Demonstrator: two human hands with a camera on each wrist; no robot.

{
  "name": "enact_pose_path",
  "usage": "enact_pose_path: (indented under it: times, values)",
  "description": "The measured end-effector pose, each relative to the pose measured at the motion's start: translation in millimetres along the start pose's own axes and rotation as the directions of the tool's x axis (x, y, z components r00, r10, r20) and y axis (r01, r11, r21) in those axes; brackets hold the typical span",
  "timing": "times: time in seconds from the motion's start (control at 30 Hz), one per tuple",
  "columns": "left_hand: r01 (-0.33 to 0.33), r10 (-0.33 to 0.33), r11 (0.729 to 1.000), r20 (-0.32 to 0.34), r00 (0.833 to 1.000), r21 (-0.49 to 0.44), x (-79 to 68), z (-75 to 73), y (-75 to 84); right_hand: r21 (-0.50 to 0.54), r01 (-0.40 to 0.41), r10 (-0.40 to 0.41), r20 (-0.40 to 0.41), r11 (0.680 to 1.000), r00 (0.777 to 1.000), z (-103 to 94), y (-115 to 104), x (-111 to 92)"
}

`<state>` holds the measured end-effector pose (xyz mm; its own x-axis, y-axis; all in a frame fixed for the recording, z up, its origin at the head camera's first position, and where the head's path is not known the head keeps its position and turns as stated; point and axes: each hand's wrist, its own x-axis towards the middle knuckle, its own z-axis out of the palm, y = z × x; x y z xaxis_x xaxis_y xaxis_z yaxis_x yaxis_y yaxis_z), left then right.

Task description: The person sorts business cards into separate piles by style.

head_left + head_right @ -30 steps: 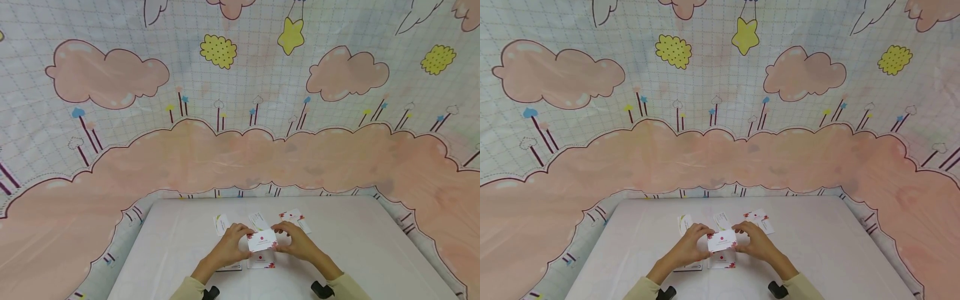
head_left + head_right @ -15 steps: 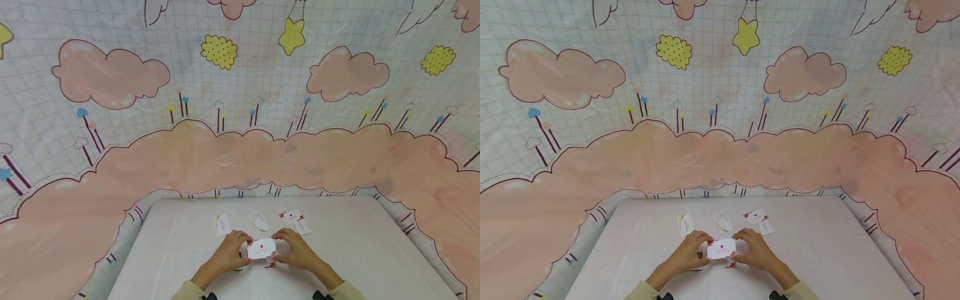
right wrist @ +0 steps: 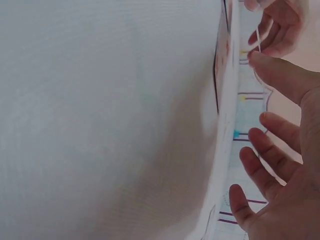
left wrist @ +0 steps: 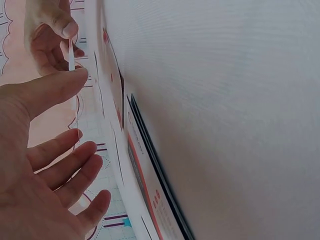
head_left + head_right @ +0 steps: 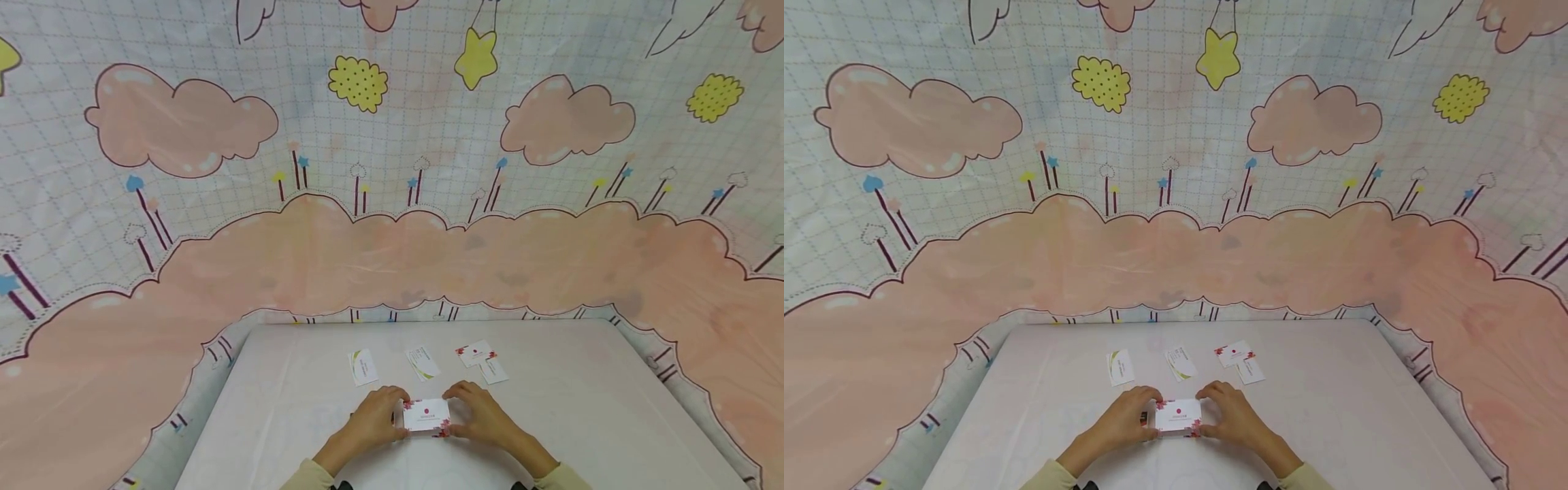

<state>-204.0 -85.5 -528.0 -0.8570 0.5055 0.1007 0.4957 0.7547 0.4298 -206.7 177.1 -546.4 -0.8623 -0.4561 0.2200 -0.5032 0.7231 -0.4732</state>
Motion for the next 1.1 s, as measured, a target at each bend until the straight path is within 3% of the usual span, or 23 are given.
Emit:
enact_pose_path:
  times: [0.57,1.1]
  values:
    - [0.008,-0.007,1.0,0.034,0.999,-0.009,2.7,16.1,-8.1,-0.039,-0.037,0.038,0.05,0.999,0.998,10.8,3,-3]
    - [-0.014,0.012,0.999,0.025,1.0,0.052,0.0,16.9,-7.3,-0.057,-0.034,0.039,0.081,0.998,0.996,13.3,5,-5]
